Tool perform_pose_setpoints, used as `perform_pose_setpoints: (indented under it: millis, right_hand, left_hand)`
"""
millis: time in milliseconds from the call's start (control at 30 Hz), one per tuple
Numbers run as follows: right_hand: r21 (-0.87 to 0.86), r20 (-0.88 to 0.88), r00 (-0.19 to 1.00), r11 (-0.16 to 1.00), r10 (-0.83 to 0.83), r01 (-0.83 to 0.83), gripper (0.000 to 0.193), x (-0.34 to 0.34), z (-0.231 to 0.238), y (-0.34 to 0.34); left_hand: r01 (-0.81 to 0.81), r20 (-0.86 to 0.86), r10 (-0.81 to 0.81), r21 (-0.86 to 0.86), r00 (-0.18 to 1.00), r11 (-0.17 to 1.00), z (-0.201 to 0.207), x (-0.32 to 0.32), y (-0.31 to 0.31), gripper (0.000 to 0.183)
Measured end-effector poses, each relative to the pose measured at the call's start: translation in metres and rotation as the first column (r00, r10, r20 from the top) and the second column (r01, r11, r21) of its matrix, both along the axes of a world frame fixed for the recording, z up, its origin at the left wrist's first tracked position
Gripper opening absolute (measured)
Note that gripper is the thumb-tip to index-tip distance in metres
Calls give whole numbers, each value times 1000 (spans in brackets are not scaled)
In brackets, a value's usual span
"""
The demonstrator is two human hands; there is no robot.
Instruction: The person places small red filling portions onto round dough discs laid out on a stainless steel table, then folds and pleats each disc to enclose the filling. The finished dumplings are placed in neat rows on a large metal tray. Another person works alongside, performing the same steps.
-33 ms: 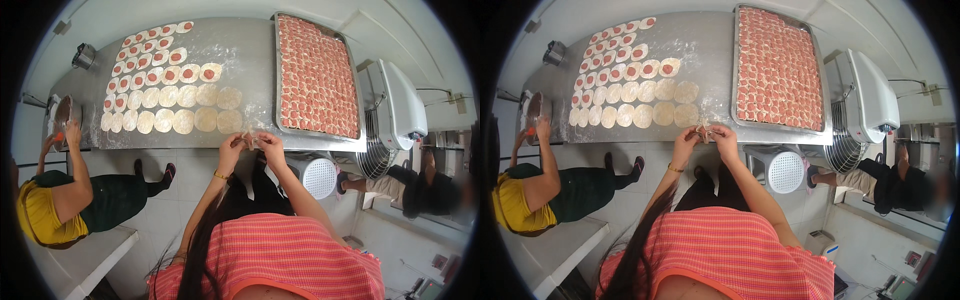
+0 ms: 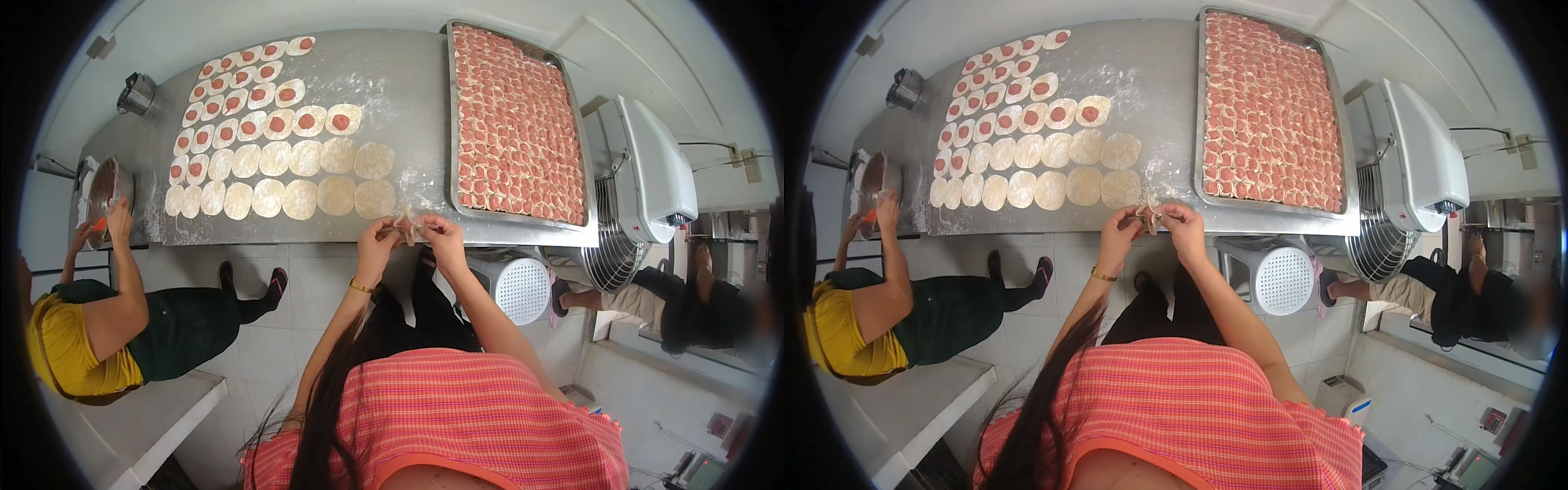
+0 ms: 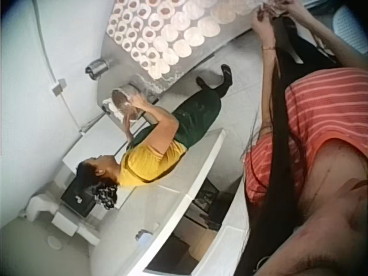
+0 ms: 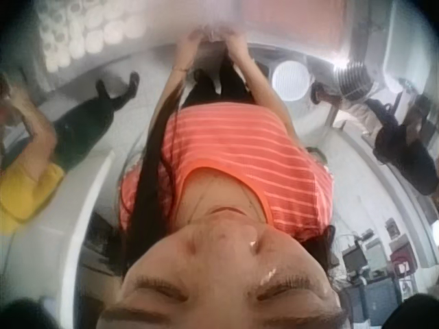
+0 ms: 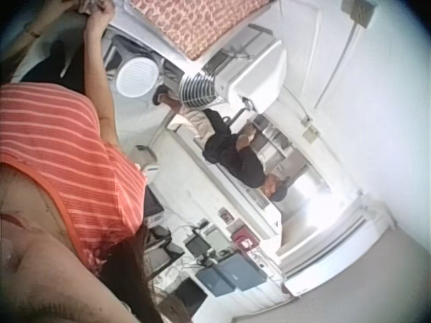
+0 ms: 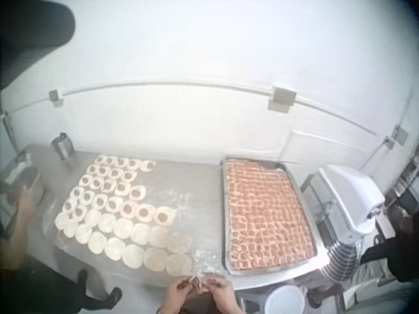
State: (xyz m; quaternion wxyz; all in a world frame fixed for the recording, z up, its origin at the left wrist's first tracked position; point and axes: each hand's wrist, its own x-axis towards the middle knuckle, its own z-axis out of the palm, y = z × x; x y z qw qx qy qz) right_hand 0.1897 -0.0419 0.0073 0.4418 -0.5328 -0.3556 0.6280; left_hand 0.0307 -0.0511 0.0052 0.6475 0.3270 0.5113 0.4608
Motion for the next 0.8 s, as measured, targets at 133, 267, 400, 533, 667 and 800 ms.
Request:
perform_pose_setpoints:
  millis: [133,267,400,533,667,800]
  right_hand:
    - [70,-187,979,993,-79,93,30,-6,12,6]
    - [127,-179,984,991,-14,37,30,-13,43,1]
    - [148,-37,999,989,-20,25,28,-5,36,4]
    - [234,284,959,971,-13,-56,31,3,31,13]
    - [241,322,943,955,88,-172,39,5,24,19]
    - [253,389,914,940,116,-227,43,5,20,20]
  left_hand:
    - [-27,48,26,27,999,999,-5,-5,7,18]
    - [-141,135,130,78,982,987,-2,-1,7,21]
    - [-119,258,97,74,961,990,28,-2,4,25]
    - [43,223,-41,-3,974,999,30,-9,8,23]
    - [108,-267,-23,307,964,945,-8,-13,14,18]
    - [153,-452,60,420,890,895,-5,-5,16,22]
